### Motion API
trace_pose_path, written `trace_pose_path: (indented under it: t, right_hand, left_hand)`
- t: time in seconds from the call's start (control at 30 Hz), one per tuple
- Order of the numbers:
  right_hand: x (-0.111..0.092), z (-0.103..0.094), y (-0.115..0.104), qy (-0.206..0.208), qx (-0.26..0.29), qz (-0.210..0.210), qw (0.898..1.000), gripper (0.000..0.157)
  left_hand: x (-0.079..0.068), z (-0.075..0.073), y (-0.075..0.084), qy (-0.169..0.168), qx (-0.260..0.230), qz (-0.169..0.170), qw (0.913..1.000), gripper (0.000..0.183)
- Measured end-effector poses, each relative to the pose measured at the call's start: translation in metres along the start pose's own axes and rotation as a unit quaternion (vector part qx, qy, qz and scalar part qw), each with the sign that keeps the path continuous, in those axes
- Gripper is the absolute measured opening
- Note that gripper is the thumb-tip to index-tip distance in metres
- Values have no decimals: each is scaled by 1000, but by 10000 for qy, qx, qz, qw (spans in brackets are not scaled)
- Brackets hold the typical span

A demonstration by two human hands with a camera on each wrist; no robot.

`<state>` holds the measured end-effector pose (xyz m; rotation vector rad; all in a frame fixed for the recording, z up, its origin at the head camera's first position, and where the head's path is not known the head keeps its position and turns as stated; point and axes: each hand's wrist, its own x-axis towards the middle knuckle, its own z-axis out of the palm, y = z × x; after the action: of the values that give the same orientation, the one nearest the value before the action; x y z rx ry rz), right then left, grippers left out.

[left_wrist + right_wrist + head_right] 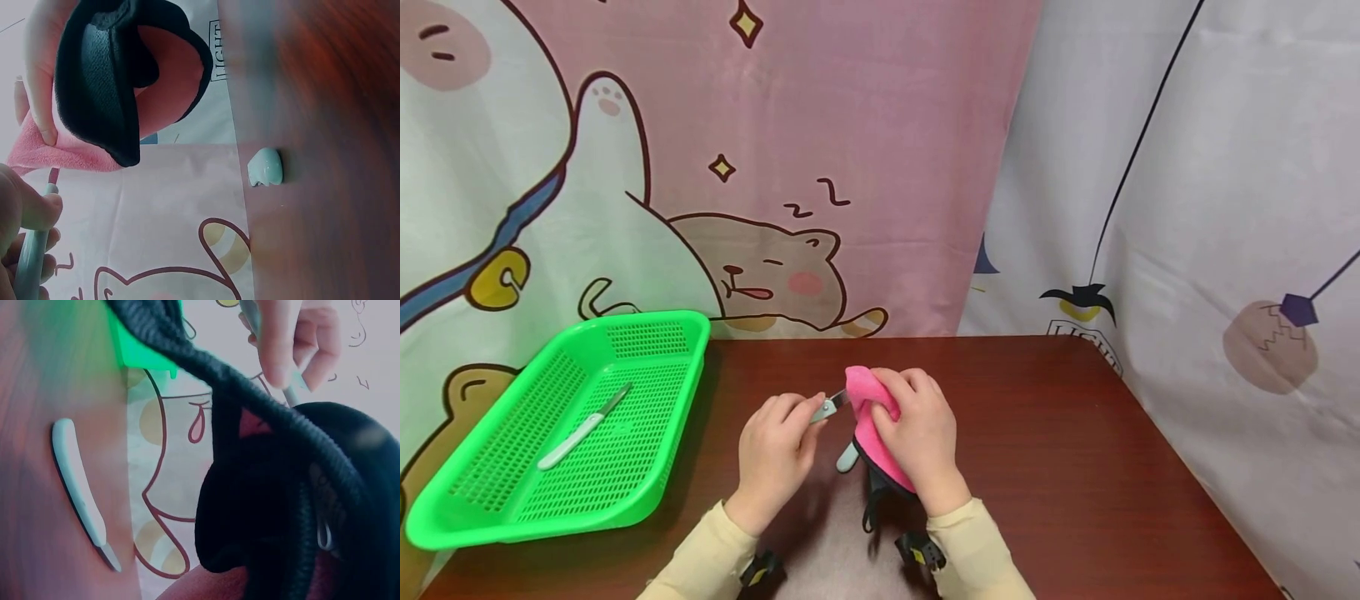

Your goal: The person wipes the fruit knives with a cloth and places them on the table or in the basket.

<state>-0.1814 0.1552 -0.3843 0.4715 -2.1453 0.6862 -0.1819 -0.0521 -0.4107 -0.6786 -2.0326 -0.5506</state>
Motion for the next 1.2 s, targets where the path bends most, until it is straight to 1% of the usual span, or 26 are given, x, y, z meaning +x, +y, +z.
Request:
trace_pose_path:
  t: [0.23, 0.57, 0.8, 0.9, 1.03, 1.2]
  right_hand:
    - [3, -7, 7, 77, -36, 248, 9997, 42]
    - [5, -15, 15, 123, -166, 536, 9983, 41]
    - [6, -19, 22, 148, -213, 802, 9964, 42]
    - [6, -19, 26, 191, -242, 843, 9960, 42]
    - [7, -20, 30, 275, -263, 778, 9962, 39]
    - [7, -22, 32, 323, -284, 774, 9961, 37]
  left_hand:
    - [-1, 1, 0, 20, -13, 45, 10000, 31]
    - [-1, 1, 1, -1, -108, 107, 9999, 28]
    - [-1, 0, 1, -51, -137, 98, 9998, 30]
    - [-1, 0, 1, -79, -134, 96, 9998, 31]
    - [0, 0, 1, -141, -92, 82, 9998, 32]
    - [0, -3, 1, -288, -5, -17, 9996, 35]
